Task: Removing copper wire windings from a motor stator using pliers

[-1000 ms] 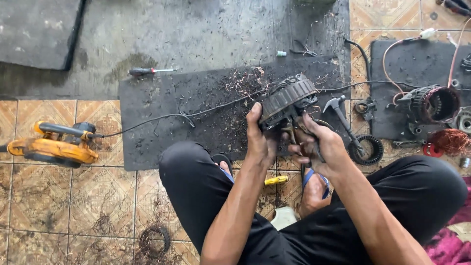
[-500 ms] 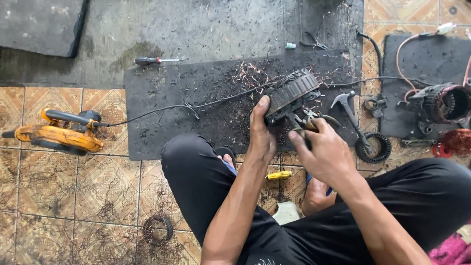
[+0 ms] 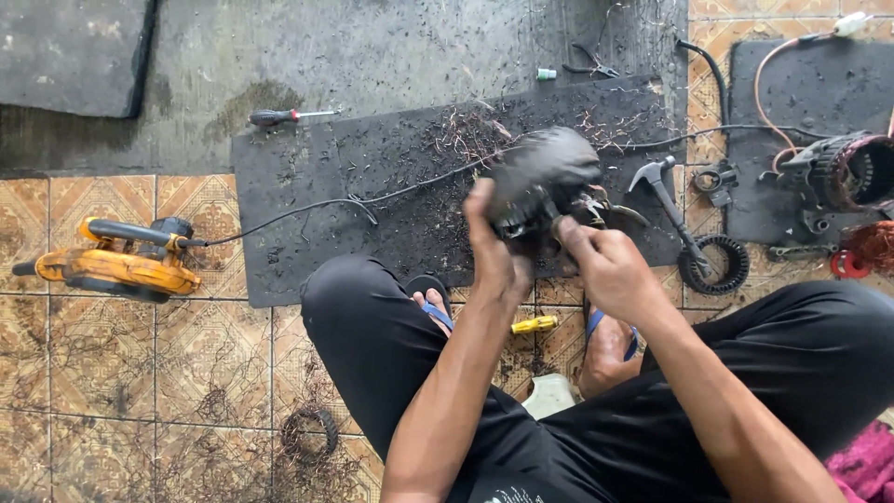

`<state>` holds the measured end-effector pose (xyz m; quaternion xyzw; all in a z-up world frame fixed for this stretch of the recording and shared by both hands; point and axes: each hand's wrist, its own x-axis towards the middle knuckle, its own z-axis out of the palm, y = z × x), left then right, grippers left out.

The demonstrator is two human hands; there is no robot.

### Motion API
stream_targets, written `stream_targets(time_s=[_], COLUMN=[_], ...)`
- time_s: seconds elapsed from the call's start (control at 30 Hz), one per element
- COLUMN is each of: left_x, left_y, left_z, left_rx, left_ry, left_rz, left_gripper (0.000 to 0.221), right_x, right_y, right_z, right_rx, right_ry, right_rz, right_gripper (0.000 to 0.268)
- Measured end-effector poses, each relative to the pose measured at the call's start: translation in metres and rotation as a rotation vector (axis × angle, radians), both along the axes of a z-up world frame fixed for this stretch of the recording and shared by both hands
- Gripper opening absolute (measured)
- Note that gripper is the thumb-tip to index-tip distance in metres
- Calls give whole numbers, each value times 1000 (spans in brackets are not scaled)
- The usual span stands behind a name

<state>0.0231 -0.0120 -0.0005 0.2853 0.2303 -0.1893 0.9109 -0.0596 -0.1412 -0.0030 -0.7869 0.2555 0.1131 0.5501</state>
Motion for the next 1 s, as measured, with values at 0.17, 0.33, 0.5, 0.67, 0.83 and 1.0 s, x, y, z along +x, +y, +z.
stream_targets(time_s=[0.17, 0.33, 0.5, 0.67, 0.83, 1.0], left_x=[-1, 2, -8, -4, -12, -17], left_y=[4, 0, -3, -1, -6, -3], left_z=[-10, -15, -4, -18, -48, 1], left_rx=[4, 14, 135, 130, 160, 400], left_ry=[-15, -80, -64, -155, -295, -718], left_rz=[-49, -66, -206, -204, -18, -74], left_gripper=[69, 71, 66, 67, 48, 75], right_x=[16, 23, 26, 19, 2, -9], right_y=[18, 20, 32, 19, 16, 18], right_z=[30, 42, 60, 33, 45, 9], right_rx=[408, 596, 703, 467, -32, -225], right_ry=[-48, -95, -63, -41, 69, -489], right_rz=[-168, -300, -443, -355, 25, 121], right_gripper=[53, 52, 44, 46, 51, 17])
